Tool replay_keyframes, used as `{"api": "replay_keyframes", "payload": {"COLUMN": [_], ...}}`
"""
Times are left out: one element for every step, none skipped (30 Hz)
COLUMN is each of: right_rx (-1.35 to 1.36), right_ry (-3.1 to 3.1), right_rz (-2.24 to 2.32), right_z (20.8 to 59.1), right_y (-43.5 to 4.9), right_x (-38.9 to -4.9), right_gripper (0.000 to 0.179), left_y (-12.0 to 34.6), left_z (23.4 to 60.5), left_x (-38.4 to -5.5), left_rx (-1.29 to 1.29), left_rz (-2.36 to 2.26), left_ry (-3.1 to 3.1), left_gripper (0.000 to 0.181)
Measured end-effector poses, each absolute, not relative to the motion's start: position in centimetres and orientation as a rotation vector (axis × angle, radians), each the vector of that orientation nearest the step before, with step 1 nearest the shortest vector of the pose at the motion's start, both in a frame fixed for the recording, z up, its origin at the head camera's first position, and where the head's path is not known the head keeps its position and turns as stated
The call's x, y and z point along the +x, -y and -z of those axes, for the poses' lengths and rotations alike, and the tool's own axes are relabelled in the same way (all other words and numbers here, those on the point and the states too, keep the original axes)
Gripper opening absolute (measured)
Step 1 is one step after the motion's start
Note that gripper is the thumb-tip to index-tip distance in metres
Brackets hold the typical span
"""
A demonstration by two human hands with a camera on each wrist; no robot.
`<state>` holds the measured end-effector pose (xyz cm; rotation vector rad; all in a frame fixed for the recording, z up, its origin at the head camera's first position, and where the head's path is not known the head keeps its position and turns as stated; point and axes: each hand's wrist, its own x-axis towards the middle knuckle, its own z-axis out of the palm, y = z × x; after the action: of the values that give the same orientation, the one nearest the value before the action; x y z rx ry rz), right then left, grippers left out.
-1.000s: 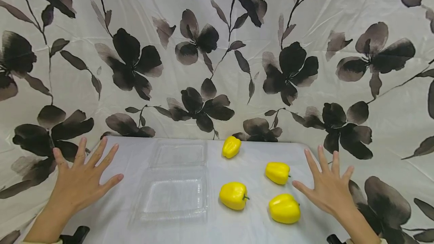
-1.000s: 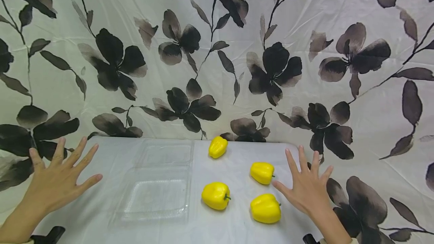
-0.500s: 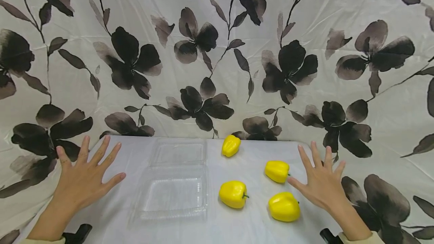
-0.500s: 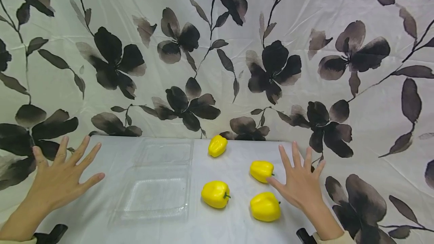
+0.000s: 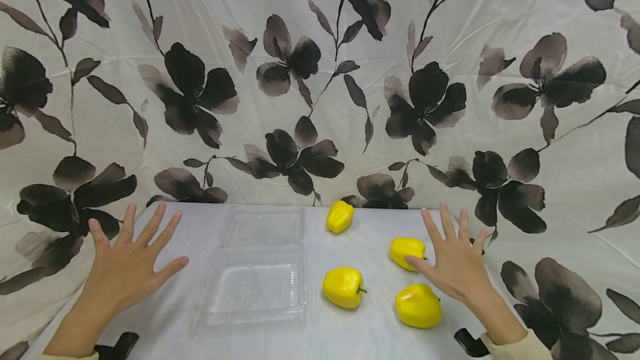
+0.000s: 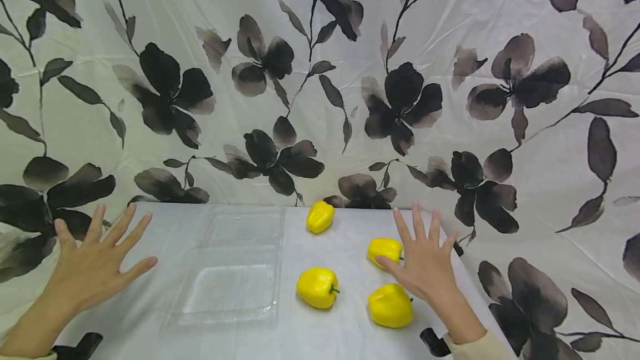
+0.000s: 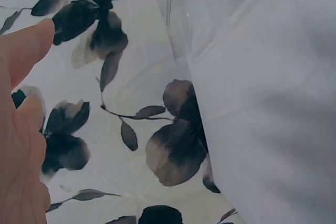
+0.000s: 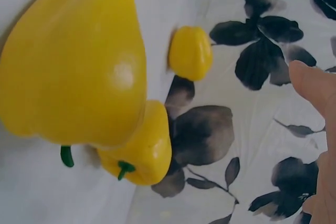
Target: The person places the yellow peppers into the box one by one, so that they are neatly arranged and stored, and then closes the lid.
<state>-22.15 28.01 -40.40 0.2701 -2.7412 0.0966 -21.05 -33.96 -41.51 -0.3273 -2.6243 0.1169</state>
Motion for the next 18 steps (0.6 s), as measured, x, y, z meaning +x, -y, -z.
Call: {"api": "replay_keyframes", "payload": {"right_rx": [0.273,0.275,0.277,0.282,0.287,0.293,0.298,0.301,0.305,0.31,0.314,0.317,0.321,0.326,0.331,0.336,0.339,0.341], "right_ry": [2.74,2.744,2.747,2.751,2.755,2.759,2.765,2.772,2.777,2.781,2.784,2.789,2.793,2.793,2.793,2.793,2.793,2.796], "right_rz": [-0.096,-0.101,-0.102,-0.111,-0.116,-0.119,-0.129,-0.139,-0.139,-0.144,-0.142,-0.143,-0.143,-0.143,-0.14,-0.143,-0.142,-0.14], "right_z": [40.4,40.4,40.5,40.4,40.4,40.4,40.5,40.5,40.6,40.7,40.8,40.9,40.9,40.9,41.0,41.0,40.9,40.9], "right_y": [-27.8,-27.6,-27.4,-27.2,-27.0,-26.8,-26.6,-26.4,-26.2,-26.0,-25.9,-25.7,-25.5,-25.4,-25.3,-25.1,-24.9,-24.8], "right_x": [-22.2,-22.3,-22.3,-22.3,-22.4,-22.4,-22.5,-22.5,-22.5,-22.5,-22.6,-22.6,-22.7,-22.7,-22.7,-22.8,-22.8,-22.9], "right_gripper": [0.113,0.112,0.111,0.111,0.11,0.109,0.108,0.108,0.107,0.107,0.106,0.106,0.106,0.106,0.105,0.105,0.105,0.105], "left_y": [33.9,33.9,33.8,33.7,33.6,33.5,33.4,33.4,33.3,33.3,33.2,33.2,33.2,33.2,33.1,33.1,33.0,33.0], "left_z": [41.6,41.6,41.7,41.7,41.7,41.8,41.8,41.8,41.9,42.0,42.0,42.1,42.2,42.3,42.4,42.5,42.5,42.6], "left_x": [-21.0,-21.0,-21.1,-21.1,-21.1,-21.1,-21.1,-21.1,-21.1,-21.1,-21.1,-21.1,-21.1,-21.1,-21.1,-21.1,-21.1,-21.1], "left_rx": [-0.331,-0.333,-0.333,-0.333,-0.334,-0.335,-0.337,-0.34,-0.343,-0.348,-0.354,-0.36,-0.366,-0.371,-0.377,-0.384,-0.391,-0.396], "left_rz": [-0.112,-0.106,-0.103,-0.093,-0.084,-0.074,-0.063,-0.054,-0.045,-0.032,-0.021,-0.009,0.003,0.018,0.037,0.059,0.079,0.099], "left_ry": [2.626,2.627,2.63,2.633,2.639,2.643,2.648,2.652,2.658,2.663,2.667,2.668,2.669,2.669,2.672,2.673,2.676,2.68], "left_gripper": [0.102,0.102,0.102,0.102,0.102,0.102,0.102,0.102,0.102,0.101,0.101,0.101,0.101,0.101,0.1,0.1,0.1,0.1]}}
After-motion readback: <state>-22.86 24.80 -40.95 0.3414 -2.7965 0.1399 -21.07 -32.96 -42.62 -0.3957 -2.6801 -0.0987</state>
